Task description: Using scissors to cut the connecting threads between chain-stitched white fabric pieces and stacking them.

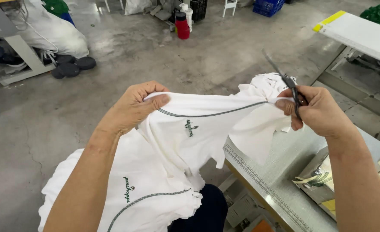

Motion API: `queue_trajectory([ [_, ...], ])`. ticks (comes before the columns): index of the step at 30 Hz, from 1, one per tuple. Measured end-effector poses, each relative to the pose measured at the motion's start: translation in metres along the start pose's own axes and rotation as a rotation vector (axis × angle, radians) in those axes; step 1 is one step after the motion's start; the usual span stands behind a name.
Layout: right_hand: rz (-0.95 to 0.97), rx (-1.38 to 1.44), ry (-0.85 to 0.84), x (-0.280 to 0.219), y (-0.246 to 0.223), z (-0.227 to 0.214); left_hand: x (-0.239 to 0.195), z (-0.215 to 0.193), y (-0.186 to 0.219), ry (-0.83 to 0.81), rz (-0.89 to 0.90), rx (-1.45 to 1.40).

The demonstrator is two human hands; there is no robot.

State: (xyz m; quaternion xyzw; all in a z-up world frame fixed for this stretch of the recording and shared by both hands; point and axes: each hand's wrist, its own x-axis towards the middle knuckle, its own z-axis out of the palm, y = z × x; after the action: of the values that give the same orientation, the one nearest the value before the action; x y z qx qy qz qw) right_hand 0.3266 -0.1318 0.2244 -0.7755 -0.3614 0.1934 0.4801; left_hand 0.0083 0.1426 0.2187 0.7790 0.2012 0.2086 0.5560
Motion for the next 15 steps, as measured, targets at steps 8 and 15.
queue_trajectory([
  [8, -0.054, 0.287, 0.158, 0.023, -0.002, 0.001, 0.020, -0.007, -0.038, -0.090, -0.187, 0.360],
  [15, -0.383, 0.243, 0.269, 0.040, 0.012, 0.040, 0.028, -0.124, -0.103, 0.401, 0.170, 0.298],
])
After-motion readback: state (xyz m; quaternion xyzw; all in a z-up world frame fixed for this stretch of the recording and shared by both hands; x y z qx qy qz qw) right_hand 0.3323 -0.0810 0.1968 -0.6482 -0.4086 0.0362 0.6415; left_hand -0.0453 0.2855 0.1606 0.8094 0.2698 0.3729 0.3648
